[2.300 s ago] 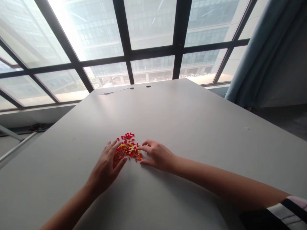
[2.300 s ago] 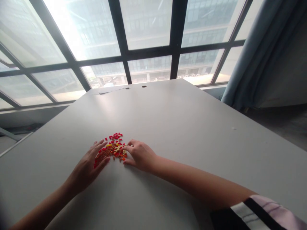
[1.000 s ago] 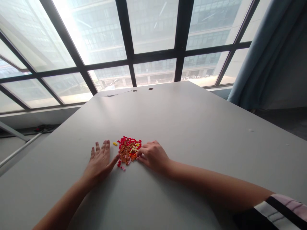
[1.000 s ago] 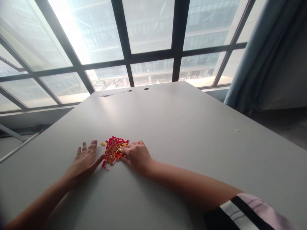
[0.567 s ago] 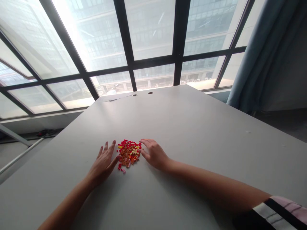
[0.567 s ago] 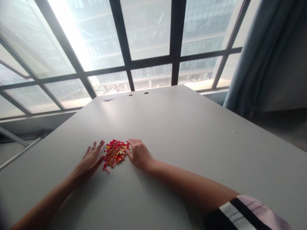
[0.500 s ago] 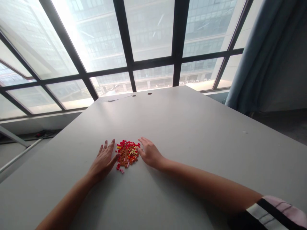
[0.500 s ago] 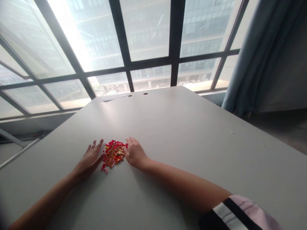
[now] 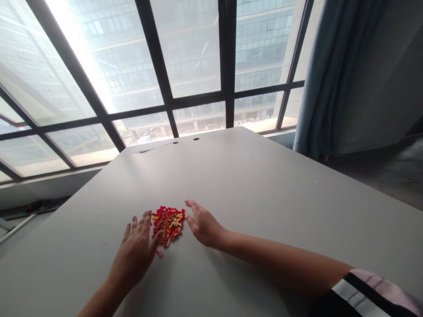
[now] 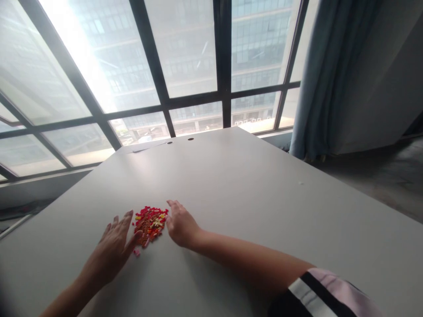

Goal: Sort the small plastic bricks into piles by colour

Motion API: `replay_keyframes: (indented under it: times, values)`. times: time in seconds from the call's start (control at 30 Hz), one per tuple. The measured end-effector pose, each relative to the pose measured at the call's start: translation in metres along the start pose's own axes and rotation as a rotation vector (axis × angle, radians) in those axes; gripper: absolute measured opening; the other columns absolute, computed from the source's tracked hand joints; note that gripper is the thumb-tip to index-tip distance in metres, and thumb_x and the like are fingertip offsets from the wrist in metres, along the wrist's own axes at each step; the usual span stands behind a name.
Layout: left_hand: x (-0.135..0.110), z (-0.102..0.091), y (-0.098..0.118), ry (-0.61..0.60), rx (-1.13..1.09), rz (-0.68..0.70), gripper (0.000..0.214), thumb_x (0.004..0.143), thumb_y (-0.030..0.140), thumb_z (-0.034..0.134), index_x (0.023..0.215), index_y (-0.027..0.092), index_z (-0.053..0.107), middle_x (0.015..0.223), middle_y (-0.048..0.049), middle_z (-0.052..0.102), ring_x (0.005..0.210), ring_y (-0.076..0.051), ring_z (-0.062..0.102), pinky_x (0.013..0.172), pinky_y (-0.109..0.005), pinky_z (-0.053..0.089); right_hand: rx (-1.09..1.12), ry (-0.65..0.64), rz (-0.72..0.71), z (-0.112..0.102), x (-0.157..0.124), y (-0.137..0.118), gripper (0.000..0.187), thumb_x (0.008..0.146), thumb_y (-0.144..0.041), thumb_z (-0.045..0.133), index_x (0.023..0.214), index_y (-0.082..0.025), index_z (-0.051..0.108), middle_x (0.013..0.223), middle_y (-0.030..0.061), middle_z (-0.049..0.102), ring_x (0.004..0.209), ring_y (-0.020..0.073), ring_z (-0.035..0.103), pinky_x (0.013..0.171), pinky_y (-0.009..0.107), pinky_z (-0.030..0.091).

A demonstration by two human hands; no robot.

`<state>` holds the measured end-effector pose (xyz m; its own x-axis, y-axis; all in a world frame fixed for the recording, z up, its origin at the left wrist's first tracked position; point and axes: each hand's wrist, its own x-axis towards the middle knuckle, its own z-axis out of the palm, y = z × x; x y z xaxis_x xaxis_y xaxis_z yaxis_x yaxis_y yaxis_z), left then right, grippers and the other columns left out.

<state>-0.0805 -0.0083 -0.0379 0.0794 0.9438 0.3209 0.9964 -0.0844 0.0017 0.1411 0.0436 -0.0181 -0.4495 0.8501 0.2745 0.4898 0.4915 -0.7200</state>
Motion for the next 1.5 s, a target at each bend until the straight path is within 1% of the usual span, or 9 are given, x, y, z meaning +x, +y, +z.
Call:
replay_keyframes:
  times: [0.13, 0.2, 0.3, 0.43, 0.57, 0.7, 0.83, 1.2, 1.5]
  values:
    - [-0.01, -0.02, 0.058, -0.026, -0.006, 0.114, 0.06, 0.093, 0.039, 0.029, 0.139, 0.002, 0.037, 0.144, -0.0188, 0.039, 0.136, -0.029, 0.031, 0.112, -0.047, 0.029, -0.193, -0.047, -0.062, -0.032, -0.027, 0.03, 0.05, 0.091, -0.02, 0.036, 0.137, -0.002, 0.039, 0.143, 0.0213, 0.04, 0.139, 0.0262, 0.026, 0.112, 0.048, 0.028]
    - [-0.007, -0.028, 0.089, -0.076, -0.022, 0.184, 0.054, 0.09, 0.027, 0.031, 0.138, 0.004, 0.04, 0.144, -0.0163, 0.039, 0.137, -0.027, 0.031, 0.113, -0.044, 0.029, -0.291, -0.026, -0.079, -0.048, -0.035, 0.046, 0.05, 0.092, -0.022, 0.032, 0.136, -0.001, 0.041, 0.148, 0.0218, 0.031, 0.138, 0.0252, 0.028, 0.112, 0.044, 0.03]
    - [0.011, -0.031, 0.128, -0.172, -0.069, 0.231, 0.05, 0.089, 0.017, 0.03, 0.135, 0.005, 0.045, 0.144, -0.0148, 0.04, 0.138, -0.027, 0.026, 0.114, -0.041, 0.027, -0.47, 0.023, -0.076, -0.067, -0.037, 0.067, 0.051, 0.094, -0.024, 0.029, 0.136, 0.001, 0.041, 0.145, 0.0229, 0.036, 0.137, 0.0252, 0.031, 0.112, 0.042, 0.03]
    - [0.046, -0.018, 0.159, -0.254, -0.08, 0.156, 0.054, 0.091, 0.018, 0.029, 0.141, -0.001, 0.032, 0.149, -0.0198, 0.026, 0.14, -0.031, 0.018, 0.114, -0.044, 0.022, -0.658, 0.044, -0.068, -0.08, -0.029, 0.089, 0.051, 0.094, -0.025, 0.028, 0.132, 0.004, 0.046, 0.14, 0.0242, 0.043, 0.133, 0.027, 0.037, 0.113, 0.042, 0.03]
    - [0.065, -0.001, 0.165, -0.291, -0.087, 0.04, 0.056, 0.092, 0.023, 0.029, 0.141, -0.005, 0.028, 0.15, -0.0232, 0.022, 0.14, -0.032, 0.017, 0.113, -0.045, 0.023, -0.699, 0.039, -0.083, -0.08, -0.027, 0.106, 0.051, 0.094, -0.024, 0.025, 0.131, 0.003, 0.048, 0.137, 0.0232, 0.046, 0.132, 0.027, 0.04, 0.111, 0.045, 0.031]
    - [0.064, 0.008, 0.163, -0.252, -0.096, 0.025, 0.058, 0.093, 0.028, 0.027, 0.142, -0.002, 0.028, 0.151, -0.0204, 0.021, 0.141, -0.031, 0.015, 0.114, -0.045, 0.022, -0.702, 0.034, -0.077, -0.076, -0.029, 0.112, 0.051, 0.094, -0.024, 0.025, 0.131, 0.002, 0.049, 0.137, 0.0222, 0.046, 0.131, 0.0262, 0.04, 0.111, 0.045, 0.031]
    - [0.061, 0.009, 0.163, -0.265, -0.1, 0.017, 0.059, 0.092, 0.029, 0.027, 0.143, -0.001, 0.026, 0.151, -0.0196, 0.019, 0.141, -0.03, 0.015, 0.115, -0.043, 0.02, -0.707, -0.006, -0.05, -0.076, -0.03, 0.109, 0.055, 0.094, -0.028, 0.025, 0.132, 0.006, 0.046, 0.139, 0.0236, 0.043, 0.133, 0.0275, 0.038, 0.112, 0.043, 0.03]
    - [0.062, 0.008, 0.163, -0.297, -0.116, 0.011, 0.061, 0.092, 0.031, 0.025, 0.145, 0.0, 0.022, 0.153, -0.0175, 0.015, 0.142, -0.028, 0.012, 0.116, -0.042, 0.018, -0.745, -0.021, -0.033, -0.077, -0.03, 0.105, 0.057, 0.093, -0.028, 0.024, 0.133, 0.006, 0.044, 0.14, 0.0231, 0.042, 0.133, 0.0275, 0.038, 0.111, 0.043, 0.031]
    - [0.062, 0.01, 0.162, -0.281, -0.133, 0.007, 0.061, 0.091, 0.032, 0.026, 0.145, 0.003, 0.024, 0.153, -0.0165, 0.015, 0.142, -0.028, 0.012, 0.115, -0.043, 0.019, -0.737, 0.011, -0.042, -0.075, -0.03, 0.11, 0.056, 0.093, -0.03, 0.025, 0.134, 0.001, 0.045, 0.14, 0.0213, 0.043, 0.133, 0.026, 0.038, 0.111, 0.044, 0.031]
